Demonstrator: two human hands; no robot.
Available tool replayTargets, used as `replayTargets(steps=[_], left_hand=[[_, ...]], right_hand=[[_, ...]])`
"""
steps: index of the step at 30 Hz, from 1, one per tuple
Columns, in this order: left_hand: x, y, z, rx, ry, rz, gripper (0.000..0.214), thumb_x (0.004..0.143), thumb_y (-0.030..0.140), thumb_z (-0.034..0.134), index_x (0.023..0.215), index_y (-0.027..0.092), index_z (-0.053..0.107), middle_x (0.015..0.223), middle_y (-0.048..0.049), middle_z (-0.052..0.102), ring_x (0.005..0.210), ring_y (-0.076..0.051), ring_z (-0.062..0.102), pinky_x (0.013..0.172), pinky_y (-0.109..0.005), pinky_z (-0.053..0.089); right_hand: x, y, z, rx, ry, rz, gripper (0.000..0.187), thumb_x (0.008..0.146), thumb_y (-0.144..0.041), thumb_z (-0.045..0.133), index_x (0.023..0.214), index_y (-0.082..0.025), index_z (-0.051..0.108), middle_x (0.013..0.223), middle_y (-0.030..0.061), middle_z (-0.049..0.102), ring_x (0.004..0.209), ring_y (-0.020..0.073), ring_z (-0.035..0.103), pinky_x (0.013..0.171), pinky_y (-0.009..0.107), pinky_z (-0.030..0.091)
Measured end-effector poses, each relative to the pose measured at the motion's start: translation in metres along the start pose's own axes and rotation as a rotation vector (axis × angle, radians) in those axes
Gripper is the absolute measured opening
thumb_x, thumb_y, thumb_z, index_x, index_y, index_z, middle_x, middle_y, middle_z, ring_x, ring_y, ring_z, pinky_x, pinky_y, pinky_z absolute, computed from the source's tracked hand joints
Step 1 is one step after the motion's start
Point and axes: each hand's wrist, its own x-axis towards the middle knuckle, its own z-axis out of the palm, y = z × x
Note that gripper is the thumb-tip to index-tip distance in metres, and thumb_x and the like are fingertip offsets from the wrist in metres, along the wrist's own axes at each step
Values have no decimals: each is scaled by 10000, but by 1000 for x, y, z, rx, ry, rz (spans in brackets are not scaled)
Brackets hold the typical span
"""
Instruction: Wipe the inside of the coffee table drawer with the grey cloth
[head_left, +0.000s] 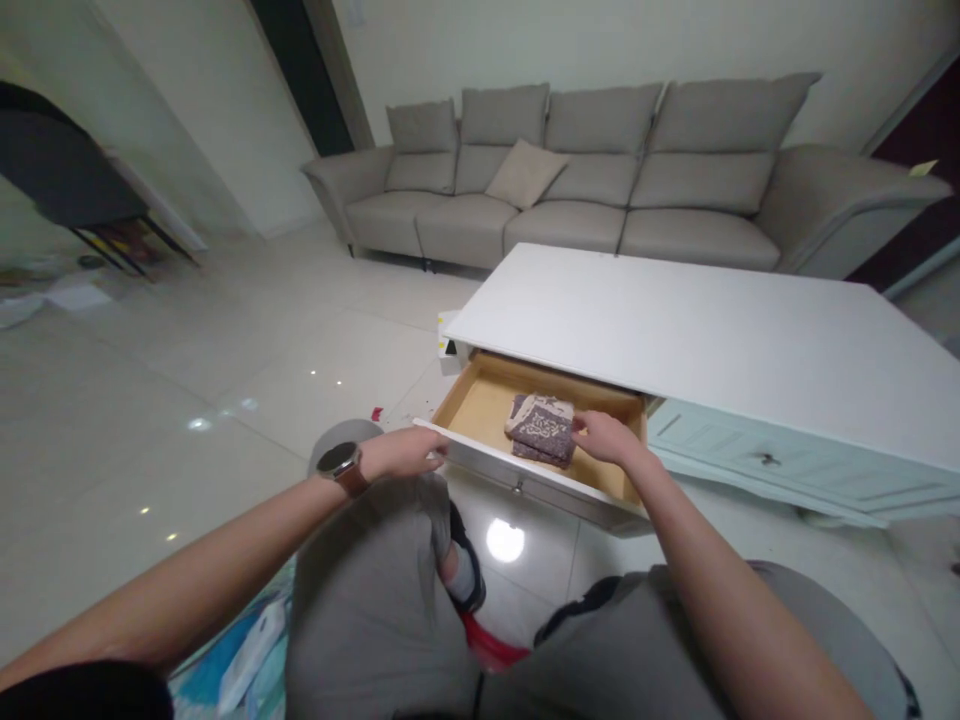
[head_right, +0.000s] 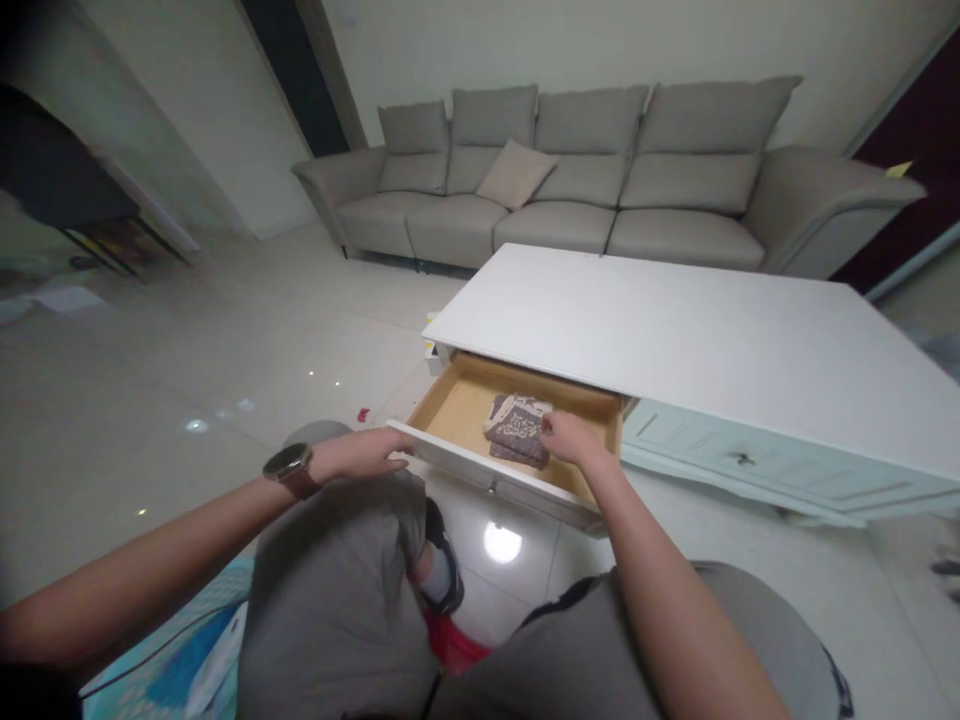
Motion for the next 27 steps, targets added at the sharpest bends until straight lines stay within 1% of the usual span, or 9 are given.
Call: replayTargets(steps=[3, 6, 9, 12, 15, 18, 22, 24, 27], left_hand=[[-38, 1, -6, -16, -18, -37, 329, 921, 264, 527, 1188, 204, 710, 1222, -107, 747, 1075, -242, 704, 931, -326, 532], [-66, 1, -12, -4, -9, -89, 343, 923, 256, 511, 1200, 201, 706, 1185, -112, 755, 1030, -247, 710, 895, -335, 536], [-76, 4, -16, -15, 21, -95, 337, 909, 239, 539, 1198, 215, 710, 1188, -98, 757, 1018, -232, 708, 881, -316, 528], [-74, 17, -19, -39, 44, -53, 296, 899, 242, 572, 1152, 230, 725, 1139, -74, 769, 978, -221, 706, 854, -301, 518], [-64, 34, -22, -35, 17, -22, 256, 904, 253, 575, 1104, 225, 732, 1043, -62, 777, 906, -220, 702, 797, -301, 513], [-46, 47, -20, -28, -29, 27, 274, 909, 251, 570, 1133, 215, 724, 1091, -74, 780, 942, -231, 707, 813, -313, 521], [-7, 58, -9, -25, -51, 99, 324, 916, 274, 578, 1211, 219, 700, 1211, -101, 757, 1074, -263, 704, 899, -343, 532], [15, 63, -2, 1, -50, 122, 311, 919, 283, 576, 1196, 216, 700, 1215, -115, 747, 1090, -275, 701, 902, -352, 538], [47, 72, 10, 26, -27, 172, 302, 915, 282, 583, 1185, 195, 686, 1222, -144, 724, 1117, -299, 685, 901, -381, 546]], right_hand=[[-6, -2, 16, 52, -97, -85, 178, 900, -238, 608, 989, -168, 746, 1087, 121, 780, 960, 241, 698, 831, 315, 498], [-11, 1, 30, 70, -206, -146, 182, 907, -232, 602, 984, -168, 753, 1056, 108, 787, 931, 230, 700, 822, 317, 504], [-16, 9, 41, 67, -224, -155, 224, 856, -200, 628, 1036, -168, 758, 1105, 106, 785, 965, 233, 710, 841, 322, 515], [-19, 21, 48, 107, -188, -146, 296, 798, -155, 651, 1074, -167, 755, 1138, 98, 781, 1001, 230, 716, 890, 329, 527], [-21, 33, 52, 147, -165, -121, 348, 763, -141, 677, 1100, -169, 756, 1140, 93, 781, 1017, 232, 719, 915, 336, 534], [-24, 41, 54, 146, -165, -73, 412, 737, -156, 710, 1145, -176, 763, 1180, 105, 773, 1027, 249, 723, 912, 345, 541], [-28, 44, 58, 135, -158, -67, 424, 764, -163, 681, 1177, -188, 771, 1231, 118, 761, 1115, 277, 705, 978, 373, 524], [-28, 42, 60, 138, -133, -73, 462, 765, -145, 661, 1214, -191, 760, 1273, 124, 745, 1182, 282, 681, 1037, 379, 498], [-20, 38, 65, 147, -124, -63, 545, 720, -87, 644, 1246, -194, 741, 1318, 122, 722, 1234, 275, 653, 1103, 374, 456]])
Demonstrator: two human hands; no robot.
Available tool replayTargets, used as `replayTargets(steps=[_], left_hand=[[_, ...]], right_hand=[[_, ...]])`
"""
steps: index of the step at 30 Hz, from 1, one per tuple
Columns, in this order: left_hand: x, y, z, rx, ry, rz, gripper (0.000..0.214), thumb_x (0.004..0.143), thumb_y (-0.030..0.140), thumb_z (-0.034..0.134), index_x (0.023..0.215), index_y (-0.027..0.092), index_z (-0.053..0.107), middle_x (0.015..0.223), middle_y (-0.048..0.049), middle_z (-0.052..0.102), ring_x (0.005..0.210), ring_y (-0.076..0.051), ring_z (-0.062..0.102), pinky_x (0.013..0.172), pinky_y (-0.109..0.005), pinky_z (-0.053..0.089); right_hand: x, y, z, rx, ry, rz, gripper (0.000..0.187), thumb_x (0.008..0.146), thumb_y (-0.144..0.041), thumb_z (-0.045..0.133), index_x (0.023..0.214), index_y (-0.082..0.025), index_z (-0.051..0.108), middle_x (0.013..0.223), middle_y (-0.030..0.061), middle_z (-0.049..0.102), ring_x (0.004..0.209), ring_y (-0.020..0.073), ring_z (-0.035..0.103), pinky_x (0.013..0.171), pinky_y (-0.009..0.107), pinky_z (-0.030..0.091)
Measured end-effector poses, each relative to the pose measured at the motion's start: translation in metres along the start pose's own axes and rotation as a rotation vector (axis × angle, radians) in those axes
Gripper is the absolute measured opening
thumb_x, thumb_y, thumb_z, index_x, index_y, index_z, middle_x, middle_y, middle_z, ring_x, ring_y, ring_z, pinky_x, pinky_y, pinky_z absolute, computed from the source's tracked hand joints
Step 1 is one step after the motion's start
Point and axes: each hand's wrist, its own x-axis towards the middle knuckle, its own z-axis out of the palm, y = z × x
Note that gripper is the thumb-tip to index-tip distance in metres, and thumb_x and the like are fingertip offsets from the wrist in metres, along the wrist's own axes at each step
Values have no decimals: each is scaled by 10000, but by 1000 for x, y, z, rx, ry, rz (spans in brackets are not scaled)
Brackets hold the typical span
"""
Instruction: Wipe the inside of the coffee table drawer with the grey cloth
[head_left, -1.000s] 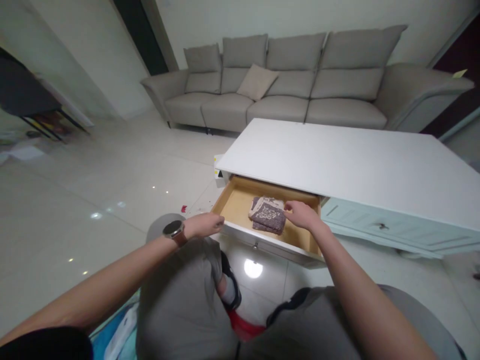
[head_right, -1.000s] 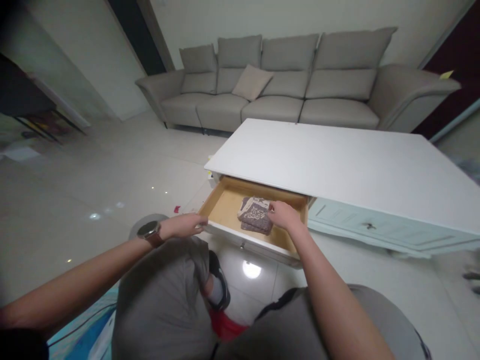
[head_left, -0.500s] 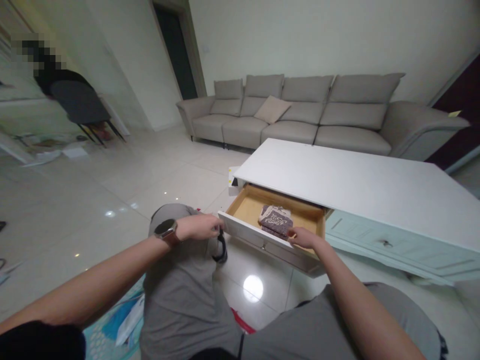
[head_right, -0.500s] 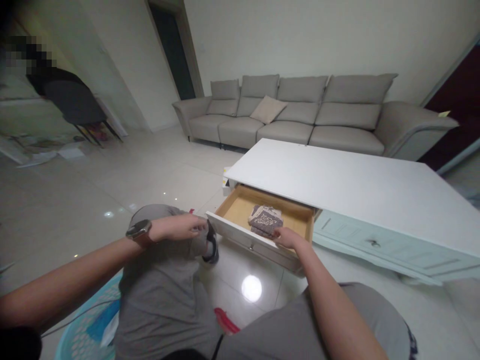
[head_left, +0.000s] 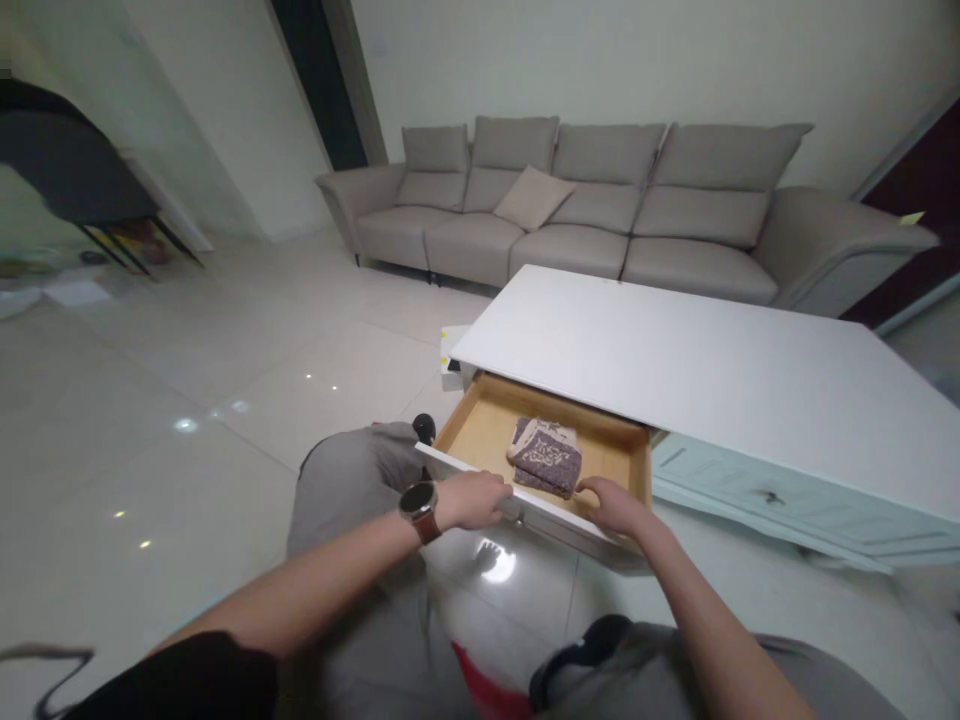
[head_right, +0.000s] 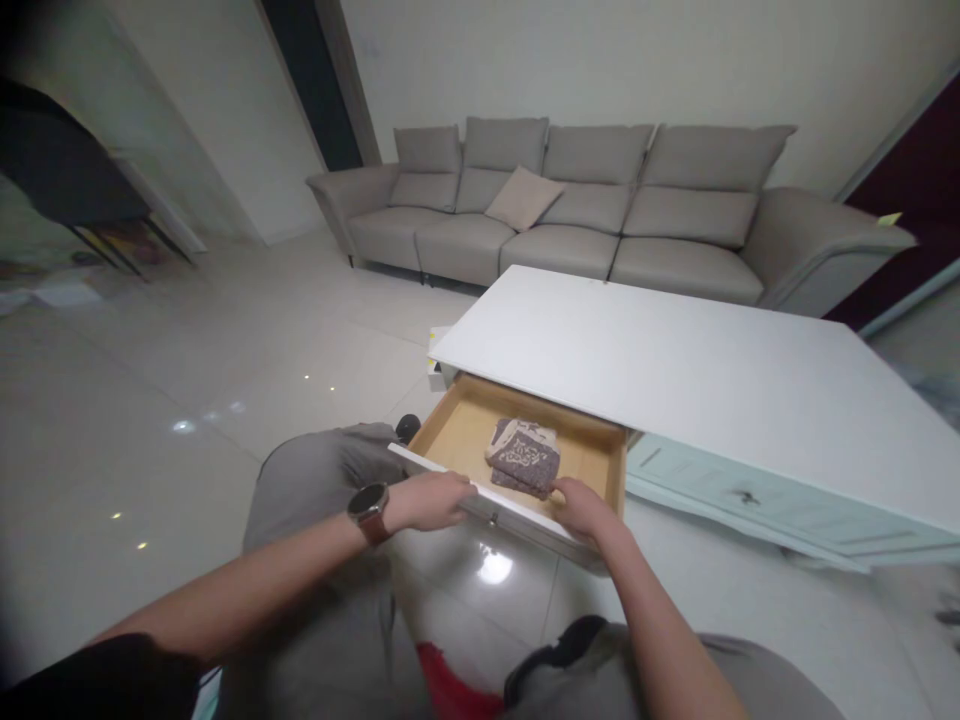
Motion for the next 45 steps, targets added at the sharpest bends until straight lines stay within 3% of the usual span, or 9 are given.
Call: replayTargets(steps=[7, 11, 17, 22, 27, 32, 35, 40, 45], left_hand=[[57, 15, 48, -27, 102, -25, 357, 955, 207, 511, 1290, 158, 624, 1274, -184, 686, 1213, -343, 622, 1073, -533, 440], [71, 27, 68, -96, 150, -71, 329, 978, 183, 468, 1259, 174, 639, 1210, -198, 689, 1136, -344, 624, 1019, -552, 434], [75, 18, 67, -260, 109, 17, 307, 964, 379, 599, 1229, 230, 642, 1213, -162, 676, 1165, -347, 566, 936, -518, 449], [72, 13, 63, -323, 66, 11, 336, 940, 335, 611, 1254, 218, 630, 1231, -154, 650, 1155, -334, 546, 939, -512, 435], [71, 18, 63, -324, 69, -17, 352, 917, 268, 586, 1266, 247, 633, 1232, -166, 636, 1132, -334, 545, 914, -527, 429], [73, 18, 65, -330, 29, -4, 365, 928, 274, 561, 1279, 231, 651, 1259, -183, 633, 1147, -334, 535, 931, -537, 431], [73, 18, 65, -342, 18, -2, 357, 945, 243, 522, 1265, 207, 677, 1221, -185, 662, 1146, -338, 529, 944, -539, 430], [72, 20, 62, -341, 51, -39, 316, 957, 238, 519, 1230, 186, 671, 1211, -176, 651, 1138, -338, 536, 940, -536, 437], [72, 25, 64, -326, 76, -67, 280, 970, 246, 510, 1212, 201, 643, 1214, -160, 636, 1147, -340, 542, 939, -529, 440]], right_hand=[[50, 0, 12, 3, 35, -83, 710, 697, -105, 708, 1398, -188, 635, 1569, 171, 508, 1432, 312, 482, 1205, 446, 369], [73, 1, 19, -55, 39, -97, 840, 700, -182, 768, 1508, -223, 543, 1678, 156, 353, 1541, 335, 312, 1222, 505, 342], [104, 0, 27, -214, -80, -28, 1099, 642, -403, 893, 1618, -393, 390, 1774, 76, 82, 1580, 498, 44, 1197, 715, 221], [148, -11, 38, -254, -165, -14, 1066, 689, -579, 839, 1624, -465, 339, 1781, 49, -49, 1559, 557, -77, 1123, 814, 187], [207, -59, 46, -274, -109, -13, 1006, 750, -540, 768, 1635, -479, 293, 1781, 45, -49, 1556, 555, -21, 1106, 804, 211], [261, -124, 54, -283, -60, -28, 906, 805, -579, 697, 1625, -444, 337, 1766, 77, 86, 1540, 527, 82, 1104, 739, 275], [275, -142, 54, -284, -10, -14, 769, 868, -579, 619, 1585, -380, 427, 1719, 111, 212, 1487, 502, 207, 1089, 687, 323], [263, -123, 41, -328, -25, -52, 665, 910, -519, 561, 1544, -338, 475, 1653, 122, 308, 1405, 455, 307, 1082, 635, 344], [218, -67, 18, -392, -72, 24, 683, 850, -432, 616, 1515, -319, 505, 1619, 137, 339, 1376, 445, 346, 1081, 610, 354]])
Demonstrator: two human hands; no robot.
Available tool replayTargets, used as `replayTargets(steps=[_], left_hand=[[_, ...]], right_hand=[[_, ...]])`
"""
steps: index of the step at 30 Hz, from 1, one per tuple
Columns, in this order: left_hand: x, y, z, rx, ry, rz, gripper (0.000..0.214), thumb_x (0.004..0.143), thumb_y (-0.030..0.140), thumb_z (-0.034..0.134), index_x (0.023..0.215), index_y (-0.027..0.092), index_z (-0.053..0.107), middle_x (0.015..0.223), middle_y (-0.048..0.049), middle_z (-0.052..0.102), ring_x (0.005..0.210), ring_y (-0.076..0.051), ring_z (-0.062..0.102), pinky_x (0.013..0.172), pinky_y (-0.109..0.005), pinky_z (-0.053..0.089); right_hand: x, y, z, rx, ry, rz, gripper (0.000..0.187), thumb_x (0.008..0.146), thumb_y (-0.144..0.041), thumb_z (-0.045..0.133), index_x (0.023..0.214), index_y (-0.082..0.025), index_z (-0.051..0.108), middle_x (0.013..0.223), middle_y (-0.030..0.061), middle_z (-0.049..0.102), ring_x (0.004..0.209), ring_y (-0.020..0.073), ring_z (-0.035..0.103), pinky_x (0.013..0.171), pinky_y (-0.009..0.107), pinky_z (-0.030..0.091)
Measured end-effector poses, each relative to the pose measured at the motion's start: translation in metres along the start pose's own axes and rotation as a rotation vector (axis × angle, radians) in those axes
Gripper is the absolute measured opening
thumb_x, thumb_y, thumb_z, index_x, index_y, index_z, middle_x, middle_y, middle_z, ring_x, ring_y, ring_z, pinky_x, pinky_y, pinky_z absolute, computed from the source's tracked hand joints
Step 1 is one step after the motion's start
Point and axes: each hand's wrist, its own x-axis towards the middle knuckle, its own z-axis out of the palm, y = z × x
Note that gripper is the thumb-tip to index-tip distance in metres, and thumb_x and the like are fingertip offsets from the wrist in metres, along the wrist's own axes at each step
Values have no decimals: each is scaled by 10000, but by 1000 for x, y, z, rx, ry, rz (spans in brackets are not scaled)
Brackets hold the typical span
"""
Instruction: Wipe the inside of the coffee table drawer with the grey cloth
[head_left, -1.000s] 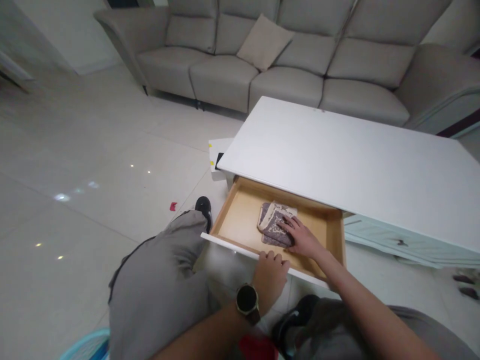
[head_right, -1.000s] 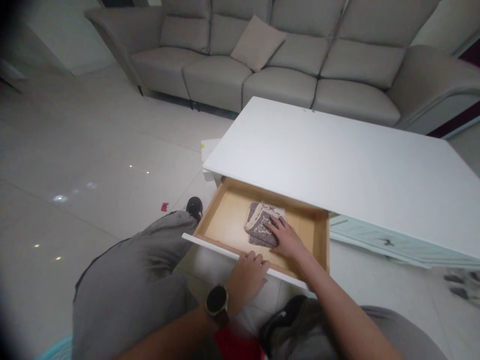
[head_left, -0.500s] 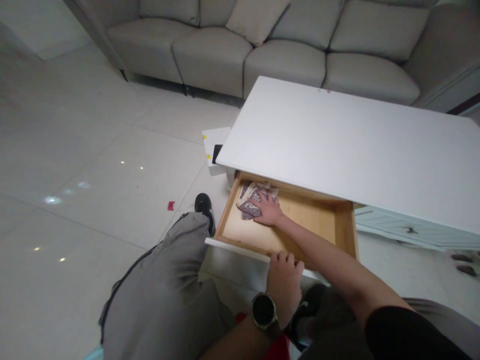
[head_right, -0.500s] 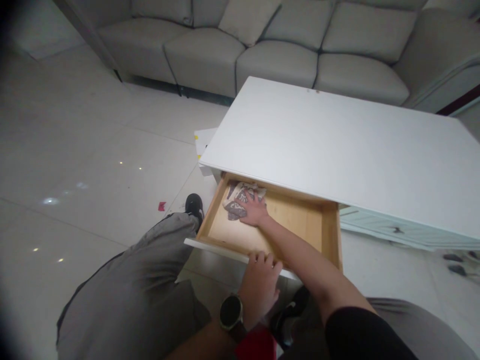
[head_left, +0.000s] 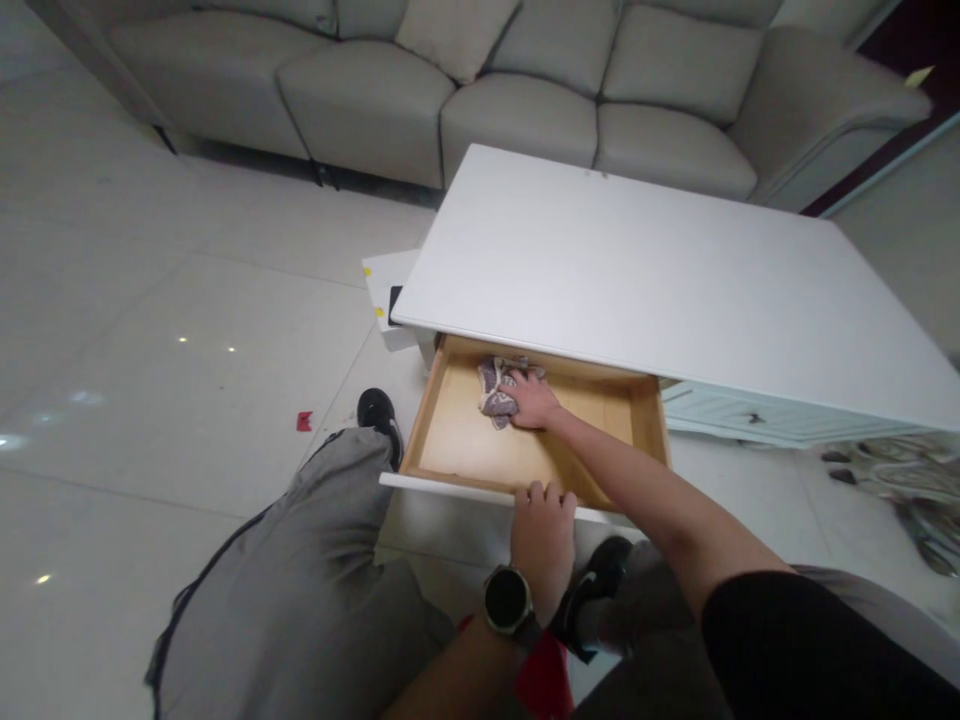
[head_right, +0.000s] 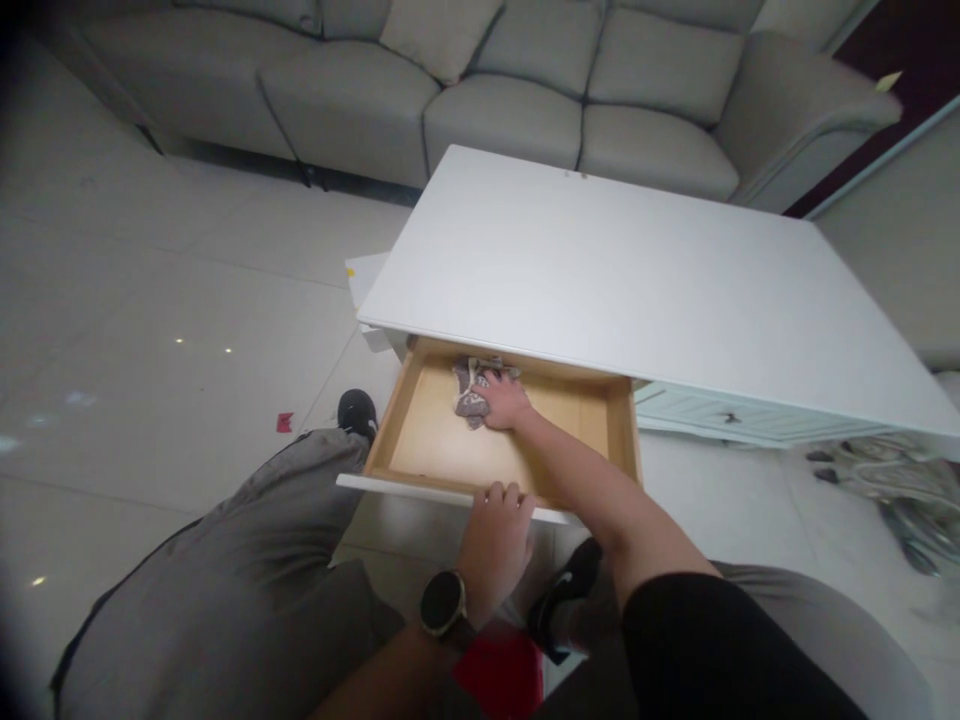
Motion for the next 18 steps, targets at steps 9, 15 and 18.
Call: replayTargets(steps=[9, 15, 18], left_hand=[[-6, 7, -5, 43, 32, -4, 296, 969, 242, 560, 1247, 182, 641, 1246, -160, 639, 1191, -333, 548, 989, -500, 421], [-9, 8, -6, 87, 78, -26, 254, 983, 238, 554, 1209, 190, 661, 1207, -125, 668, 1169, -311, 570, 984, -476, 425], [-9, 6, -4, 98, 96, -3, 255, 993, 241, 528, 1205, 185, 659, 1198, -126, 670, 1147, -313, 573, 964, -482, 430]], right_hand=[[-117, 128, 37, -56, -51, 412, 833, 791, -443, 691, 1554, -220, 440, 1620, 222, 340, 1372, 474, 382, 1076, 598, 372], [-115, 134, 45, -121, -129, 390, 942, 734, -503, 713, 1578, -215, 408, 1622, 232, 322, 1392, 517, 366, 1037, 655, 410], [-115, 131, 47, -125, -171, 349, 1011, 703, -536, 735, 1600, -235, 379, 1649, 231, 283, 1425, 533, 330, 1026, 658, 424]])
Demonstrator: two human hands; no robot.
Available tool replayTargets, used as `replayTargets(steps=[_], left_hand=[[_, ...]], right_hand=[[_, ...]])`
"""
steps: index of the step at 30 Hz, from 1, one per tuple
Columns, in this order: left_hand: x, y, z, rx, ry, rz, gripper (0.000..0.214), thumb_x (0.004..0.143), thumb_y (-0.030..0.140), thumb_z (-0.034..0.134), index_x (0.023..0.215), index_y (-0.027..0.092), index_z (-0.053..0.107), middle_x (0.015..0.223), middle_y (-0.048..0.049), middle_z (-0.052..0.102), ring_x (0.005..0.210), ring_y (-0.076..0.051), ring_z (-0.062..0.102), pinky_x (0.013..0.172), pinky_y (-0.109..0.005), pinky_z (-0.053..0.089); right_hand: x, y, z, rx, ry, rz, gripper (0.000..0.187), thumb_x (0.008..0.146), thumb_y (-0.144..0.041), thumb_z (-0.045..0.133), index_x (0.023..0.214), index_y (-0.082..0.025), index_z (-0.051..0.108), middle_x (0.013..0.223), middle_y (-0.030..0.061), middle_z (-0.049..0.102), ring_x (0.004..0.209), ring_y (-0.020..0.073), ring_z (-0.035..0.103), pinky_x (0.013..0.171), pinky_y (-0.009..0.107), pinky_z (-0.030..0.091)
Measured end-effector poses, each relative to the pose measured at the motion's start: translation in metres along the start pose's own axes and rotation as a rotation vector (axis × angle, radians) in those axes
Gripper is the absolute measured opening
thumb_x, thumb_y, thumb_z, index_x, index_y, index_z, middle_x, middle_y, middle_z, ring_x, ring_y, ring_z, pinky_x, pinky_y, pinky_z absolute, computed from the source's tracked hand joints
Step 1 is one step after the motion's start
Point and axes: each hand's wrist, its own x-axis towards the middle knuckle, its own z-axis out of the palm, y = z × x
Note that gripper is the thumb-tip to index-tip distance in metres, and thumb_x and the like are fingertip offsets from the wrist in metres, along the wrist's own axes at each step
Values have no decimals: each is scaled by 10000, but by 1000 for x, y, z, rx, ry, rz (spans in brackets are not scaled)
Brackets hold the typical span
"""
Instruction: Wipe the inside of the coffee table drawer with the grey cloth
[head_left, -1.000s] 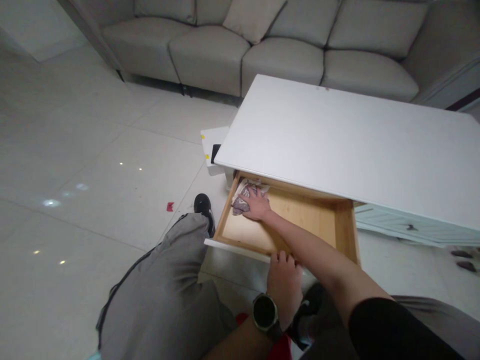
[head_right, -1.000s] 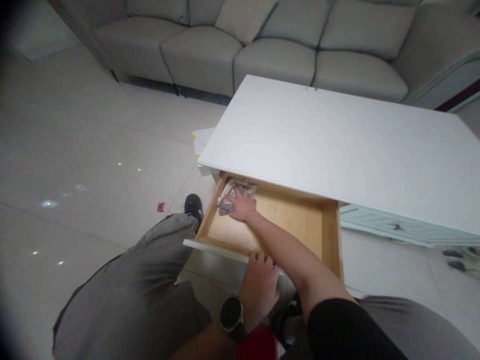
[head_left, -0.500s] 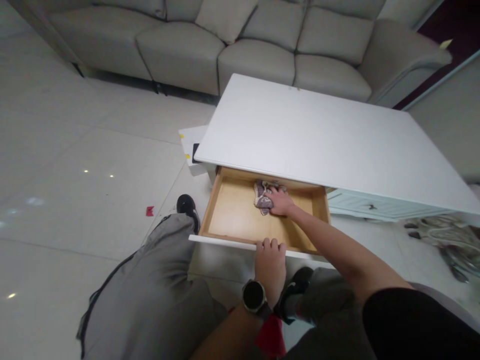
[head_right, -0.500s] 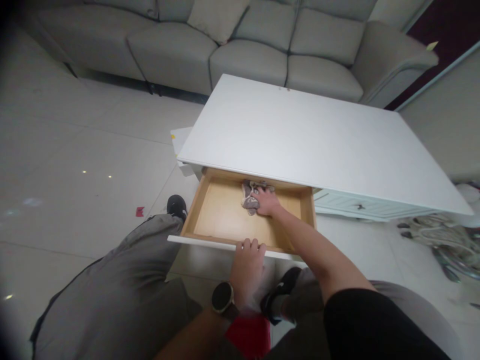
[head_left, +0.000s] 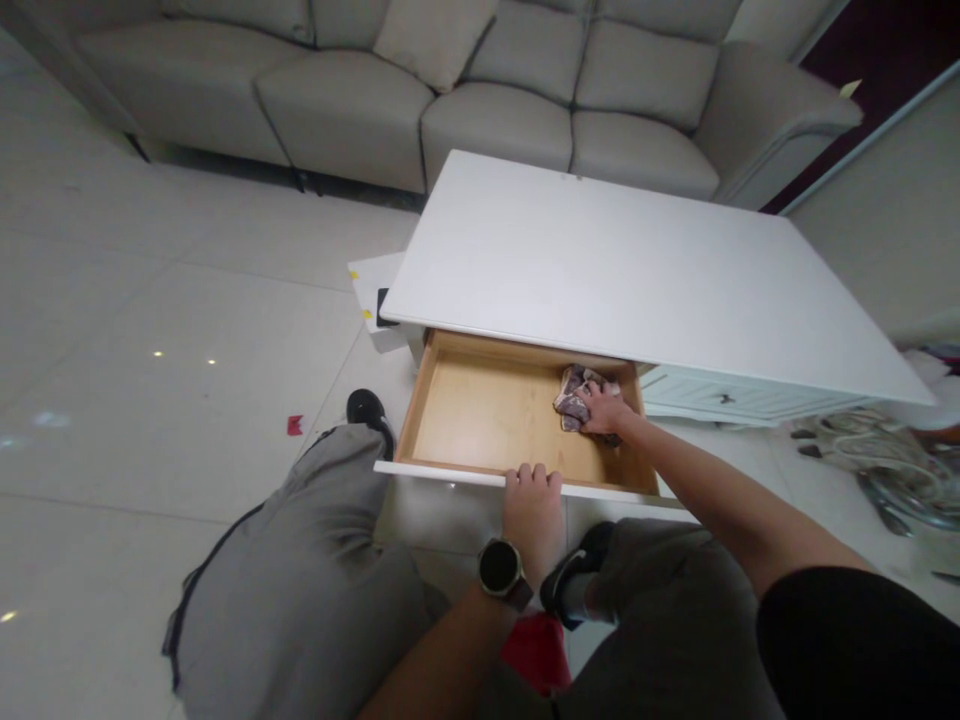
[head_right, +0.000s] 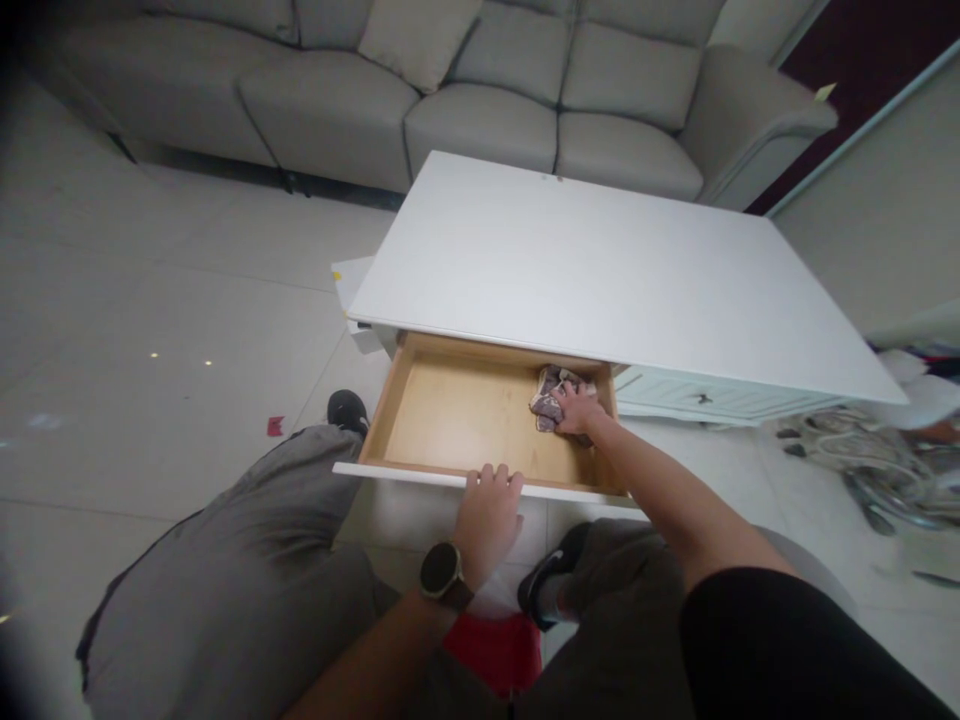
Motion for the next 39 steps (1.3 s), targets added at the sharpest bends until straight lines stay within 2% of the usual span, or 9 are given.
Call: replayTargets(steps=[6, 10, 18, 24, 27, 30, 35, 39], left_hand=[[-1, -1, 1, -8, 2, 13, 251, 982, 243, 549, 1203, 179, 649, 1210, -124, 665, 1149, -308, 569, 967, -476, 431], [-1, -3, 4, -11, 13, 26, 244, 971, 242, 571, 1192, 179, 652, 1186, -127, 666, 1138, -306, 573, 956, -475, 438], [0, -3, 5, -29, 35, 21, 237, 961, 234, 582, 1177, 181, 663, 1181, -134, 669, 1127, -305, 570, 962, -478, 432], [0, -2, 4, -46, 24, 5, 261, 954, 235, 587, 1196, 171, 658, 1194, -133, 666, 1136, -309, 565, 973, -478, 434], [0, -2, 7, -60, 22, 1, 244, 964, 233, 561, 1180, 174, 658, 1184, -126, 662, 1132, -307, 561, 973, -481, 439], [1, -2, 10, -68, 33, -15, 235, 977, 215, 528, 1168, 179, 660, 1172, -124, 660, 1119, -299, 561, 958, -475, 443], [2, -2, 11, -69, 31, -15, 233, 968, 232, 551, 1160, 176, 671, 1156, -123, 661, 1111, -304, 552, 950, -485, 444], [0, -3, 13, -51, 34, 11, 292, 971, 209, 535, 1224, 180, 678, 1168, -124, 668, 1110, -306, 545, 954, -480, 440]], right_hand=[[-30, 0, 31, 0, 17, -107, 981, 766, -652, 676, 1594, -204, 403, 1653, 262, 284, 1491, 542, 239, 1044, 682, 403], [-36, 0, 44, -28, 29, -125, 998, 785, -704, 664, 1599, -188, 401, 1665, 281, 261, 1497, 554, 227, 1057, 712, 372], [-30, -5, 34, -82, 8, -123, 935, 840, -687, 643, 1605, -213, 392, 1661, 286, 268, 1465, 535, 308, 1053, 705, 377], [-18, -24, 19, -76, 26, -149, 926, 828, -700, 650, 1589, -224, 419, 1638, 281, 302, 1440, 515, 335, 1046, 683, 375], [0, -45, 5, -85, 60, -190, 908, 817, -701, 659, 1568, -236, 449, 1634, 267, 311, 1418, 503, 352, 1043, 664, 376], [21, -75, -12, -76, 96, -237, 898, 809, -709, 653, 1553, -243, 466, 1627, 252, 326, 1400, 488, 365, 1045, 648, 376], [49, -147, -43, -66, 144, -354, 903, 812, -764, 601, 1542, -248, 472, 1614, 234, 354, 1403, 490, 350, 1044, 661, 372], [63, -211, -64, -59, 158, -463, 880, 821, -781, 581, 1524, -262, 481, 1622, 215, 361, 1415, 490, 337, 1047, 679, 369]])
